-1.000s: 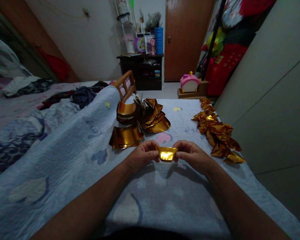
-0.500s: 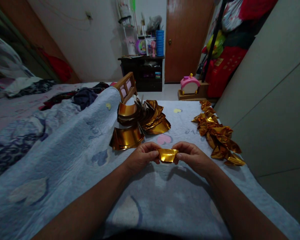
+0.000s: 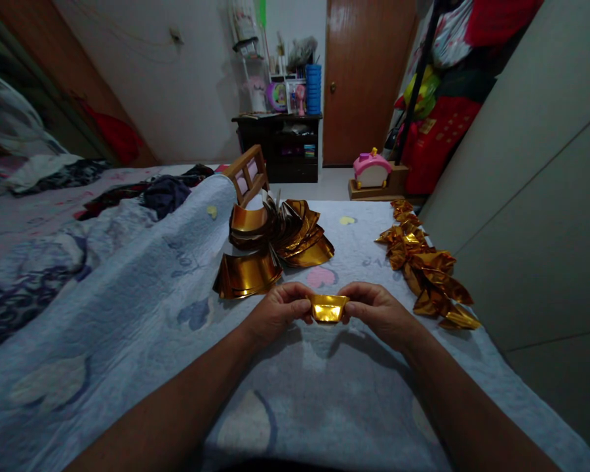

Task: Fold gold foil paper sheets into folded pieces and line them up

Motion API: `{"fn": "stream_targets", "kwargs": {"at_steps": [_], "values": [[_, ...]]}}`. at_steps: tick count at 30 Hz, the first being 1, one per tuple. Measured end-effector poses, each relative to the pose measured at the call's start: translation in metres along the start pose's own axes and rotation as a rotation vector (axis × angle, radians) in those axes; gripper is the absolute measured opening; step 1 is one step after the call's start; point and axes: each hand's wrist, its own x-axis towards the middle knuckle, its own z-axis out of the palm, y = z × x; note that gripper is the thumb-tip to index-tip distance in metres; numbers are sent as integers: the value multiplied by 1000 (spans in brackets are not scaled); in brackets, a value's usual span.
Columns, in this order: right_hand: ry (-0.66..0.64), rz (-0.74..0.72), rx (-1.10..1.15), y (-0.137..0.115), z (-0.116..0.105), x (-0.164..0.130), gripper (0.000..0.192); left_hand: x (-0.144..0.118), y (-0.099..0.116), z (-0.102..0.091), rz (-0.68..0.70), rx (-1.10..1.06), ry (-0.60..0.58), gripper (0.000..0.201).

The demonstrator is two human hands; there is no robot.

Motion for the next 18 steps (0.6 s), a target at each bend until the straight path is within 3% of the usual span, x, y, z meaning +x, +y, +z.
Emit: {"fn": "stream_targets", "kwargs": {"at_steps": [10,18], "values": [[-24,0,36,5,-1,1,30,0,1,3,-53,-19,-39,45],[11,2,34,9,-1,4,33,3,-3,3,-24,5,10,44]]}}
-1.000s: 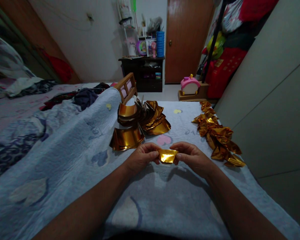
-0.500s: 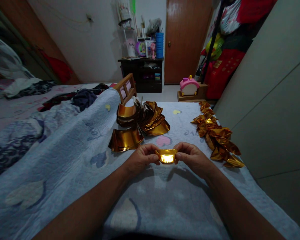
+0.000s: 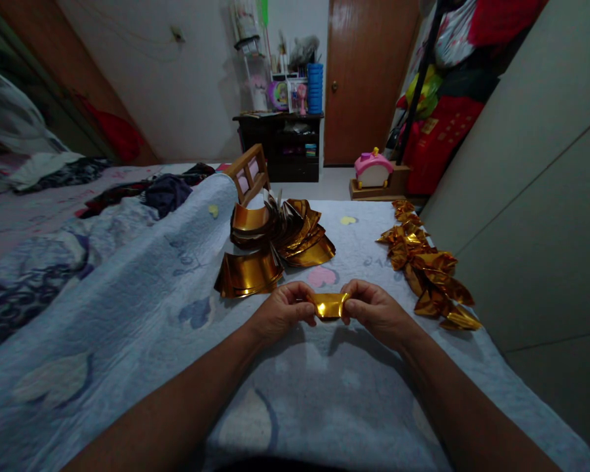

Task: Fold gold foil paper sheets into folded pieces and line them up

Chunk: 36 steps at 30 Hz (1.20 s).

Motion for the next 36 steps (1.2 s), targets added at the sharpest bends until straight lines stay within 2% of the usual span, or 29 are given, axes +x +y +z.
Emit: {"fn": "stream_targets", "kwargs": {"at_steps": [4,21,29,36], "values": [[22,-1,-23,2,-1,1,34,1,-1,0,8,-13,-9,40],[27,-1,16,5,1,4,35,1,-2,1,30,-65,12,45],[23,14,-9,10,-1,5,34,1,-1,3,7,5,38,46],[13,-4,24,4,-2,3,35,2,-5,-3,13,-33,11,43]]}}
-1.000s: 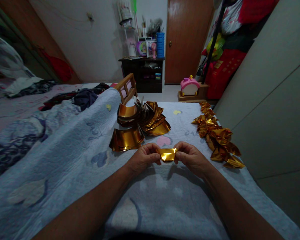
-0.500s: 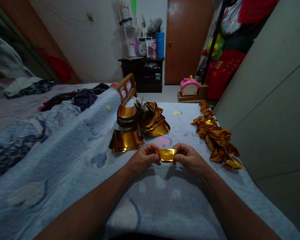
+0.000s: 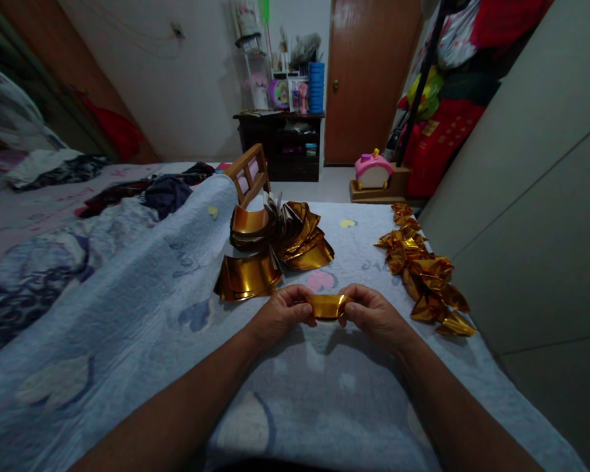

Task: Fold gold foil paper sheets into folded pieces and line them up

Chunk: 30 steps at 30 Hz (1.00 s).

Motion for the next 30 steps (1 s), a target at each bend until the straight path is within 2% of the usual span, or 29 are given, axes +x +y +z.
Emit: {"fn": "stream_targets", "kwargs": {"at_steps": [7,13,16,19,22,26,30], "values": [[36,-18,-17,3,1,1,30,1,-2,-1,-1,-5,16,43],[110,-38,-50,0,-3,2,27,-1,6,2,38,22,45,37],[197,0,14,1,-7,2,33,-3,12,2,174,254,29,22],[246,26,23,2,-10,3,36,-7,14,1,405,672,31,5],[261,5,-39,1,-10,3,34,-9,12,1,594,977,7,16],[296,-14,-176,-2,-10,2,29,-10,7,2,755,1129,-1,20],[318,-10,-293,-4,-10,2,25,-8,6,1,821,1205,22,21]]}}
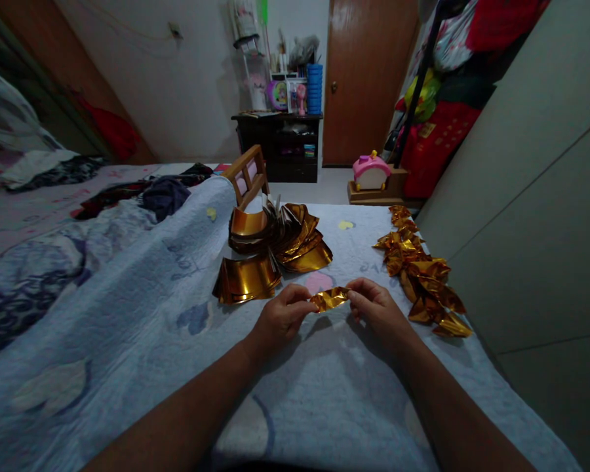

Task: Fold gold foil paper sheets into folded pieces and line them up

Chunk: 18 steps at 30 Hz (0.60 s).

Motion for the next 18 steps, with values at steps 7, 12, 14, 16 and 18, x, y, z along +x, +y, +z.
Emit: {"fn": "stream_targets", "kwargs": {"at_steps": [7,12,14,16,18], "values": [[-12,-55,-85,-2,3,-1,16,3,3,1,40,42,2,21],[-72,-96,-79,-3,5,-3,11,3,3,-1,-13,33,-19,19],[-75,-94,-85,-3,5,-3,12,3,2,-2,-46,26,-23,18],[-43,-79,-68,-3,6,-3,16,2,1,-2,-53,15,-19,19],[-11,-60,-58,-3,7,-3,19,1,1,-1,-47,15,-15,19]]}}
